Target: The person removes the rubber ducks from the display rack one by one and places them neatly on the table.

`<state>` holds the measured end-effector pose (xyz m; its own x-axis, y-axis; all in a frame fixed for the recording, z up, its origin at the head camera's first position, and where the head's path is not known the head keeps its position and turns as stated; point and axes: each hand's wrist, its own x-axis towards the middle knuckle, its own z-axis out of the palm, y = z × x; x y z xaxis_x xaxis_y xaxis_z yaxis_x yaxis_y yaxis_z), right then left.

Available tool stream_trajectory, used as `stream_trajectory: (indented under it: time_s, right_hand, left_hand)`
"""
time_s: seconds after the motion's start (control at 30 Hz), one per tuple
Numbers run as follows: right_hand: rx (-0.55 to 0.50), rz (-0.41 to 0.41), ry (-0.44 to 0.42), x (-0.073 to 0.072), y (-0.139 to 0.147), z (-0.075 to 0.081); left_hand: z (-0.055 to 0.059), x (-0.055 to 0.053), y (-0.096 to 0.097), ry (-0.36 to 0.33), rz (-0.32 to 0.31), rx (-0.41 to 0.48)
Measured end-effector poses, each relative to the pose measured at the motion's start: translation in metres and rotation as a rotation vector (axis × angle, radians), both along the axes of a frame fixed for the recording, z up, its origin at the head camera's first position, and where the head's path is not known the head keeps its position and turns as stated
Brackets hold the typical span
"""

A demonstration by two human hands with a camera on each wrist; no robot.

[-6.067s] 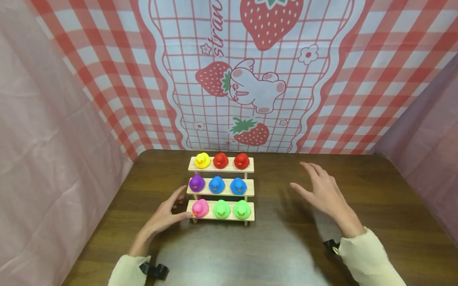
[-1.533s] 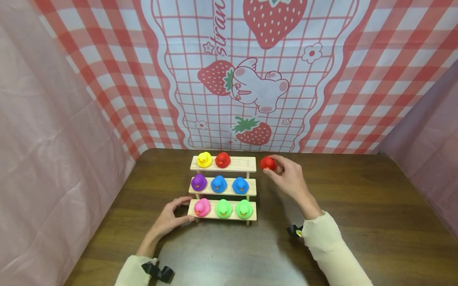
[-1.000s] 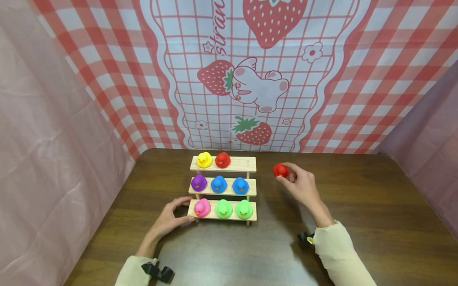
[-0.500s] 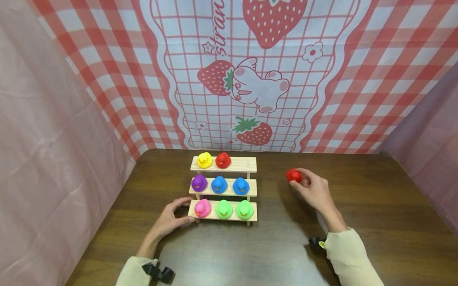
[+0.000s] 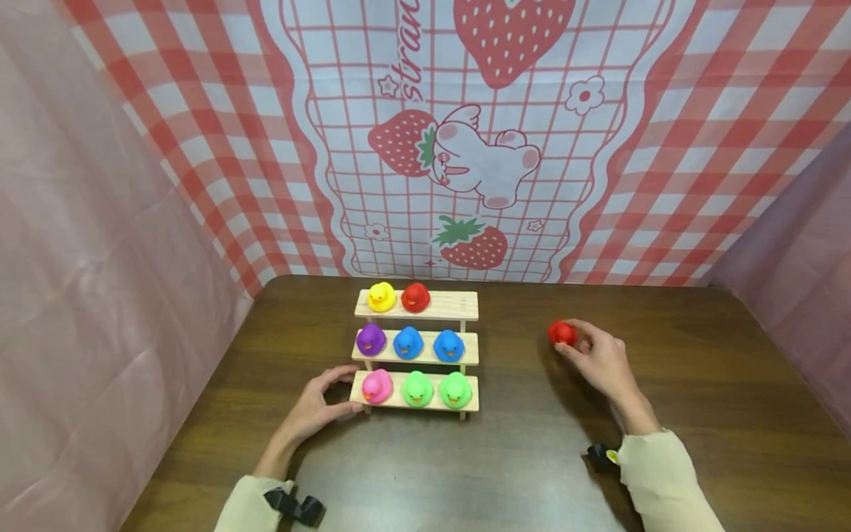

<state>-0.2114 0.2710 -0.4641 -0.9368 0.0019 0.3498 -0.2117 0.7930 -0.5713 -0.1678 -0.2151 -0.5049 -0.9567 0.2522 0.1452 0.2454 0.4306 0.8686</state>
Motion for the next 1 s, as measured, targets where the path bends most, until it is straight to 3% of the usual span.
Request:
stream_trajectory:
  time_s: [0.23, 0.47, 1.0]
  right_hand:
    - [0.002, 0.006, -0.075, -0.002, 0.004, -0.004]
    - [0.015, 0.019, -0.076, -0.002, 0.007, -0.009]
    - [-0.012, 0.018, -0.153, -0.003, 0.013, -0.014]
  left_hand:
    - [-0.001, 0.000, 0.000, 0.023, -0.002, -0.009]
    - [-0.004, -0.001, -0.002, 0.075, -0.014, -0.010]
    - [-0.003, -0.001, -0.001, 0.072, -0.018, 0.000]
